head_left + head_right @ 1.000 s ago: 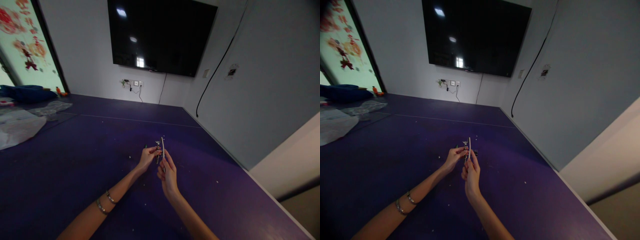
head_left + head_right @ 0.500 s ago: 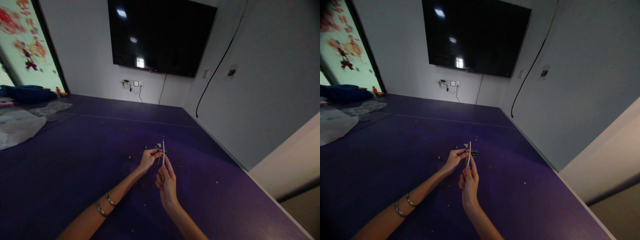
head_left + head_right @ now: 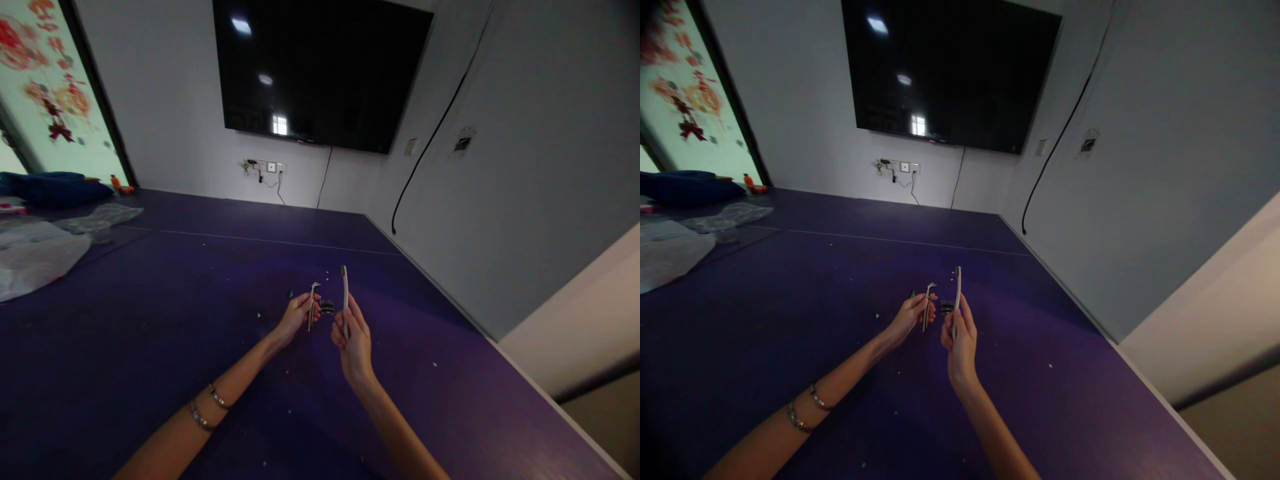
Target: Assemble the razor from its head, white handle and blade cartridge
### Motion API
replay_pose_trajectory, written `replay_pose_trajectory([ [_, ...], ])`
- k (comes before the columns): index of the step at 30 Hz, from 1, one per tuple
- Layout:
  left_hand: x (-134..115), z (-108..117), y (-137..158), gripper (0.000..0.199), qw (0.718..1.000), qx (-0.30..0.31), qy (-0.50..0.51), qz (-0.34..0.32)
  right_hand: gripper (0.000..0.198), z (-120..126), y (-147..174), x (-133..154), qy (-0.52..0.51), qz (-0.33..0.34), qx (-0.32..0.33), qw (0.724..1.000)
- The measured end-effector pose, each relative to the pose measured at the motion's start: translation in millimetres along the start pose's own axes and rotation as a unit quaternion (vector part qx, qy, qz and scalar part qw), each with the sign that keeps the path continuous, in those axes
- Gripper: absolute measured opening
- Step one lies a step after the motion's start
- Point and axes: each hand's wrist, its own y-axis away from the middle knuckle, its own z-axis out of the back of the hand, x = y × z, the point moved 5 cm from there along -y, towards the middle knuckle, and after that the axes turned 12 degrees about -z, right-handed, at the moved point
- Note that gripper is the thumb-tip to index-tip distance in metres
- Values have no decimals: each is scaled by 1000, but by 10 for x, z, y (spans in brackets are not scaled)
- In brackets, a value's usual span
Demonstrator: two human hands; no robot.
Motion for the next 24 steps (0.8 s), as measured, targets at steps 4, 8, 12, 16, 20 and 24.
replay_pose_trajectory([
  [4,52,24,-13,38,999,-12,-38,12,42,86,-319,116,54,12,7,998],
  [8,57,27,13,35,999,-18,-41,29,35,232,-652,191,79,34,20,996],
  [12,39,9,46,31,999,-18,-20,29,23,456,-923,277,108,78,-39,990],
  [16,12,-10,48,31,999,-13,-17,25,23,557,-1066,261,123,36,-27,991],
  [20,0,-27,48,32,1000,-14,-17,18,38,515,-1061,216,193,-17,49,980],
  [24,6,-41,56,31,1000,-11,-27,4,43,453,-988,208,331,-16,121,936],
])
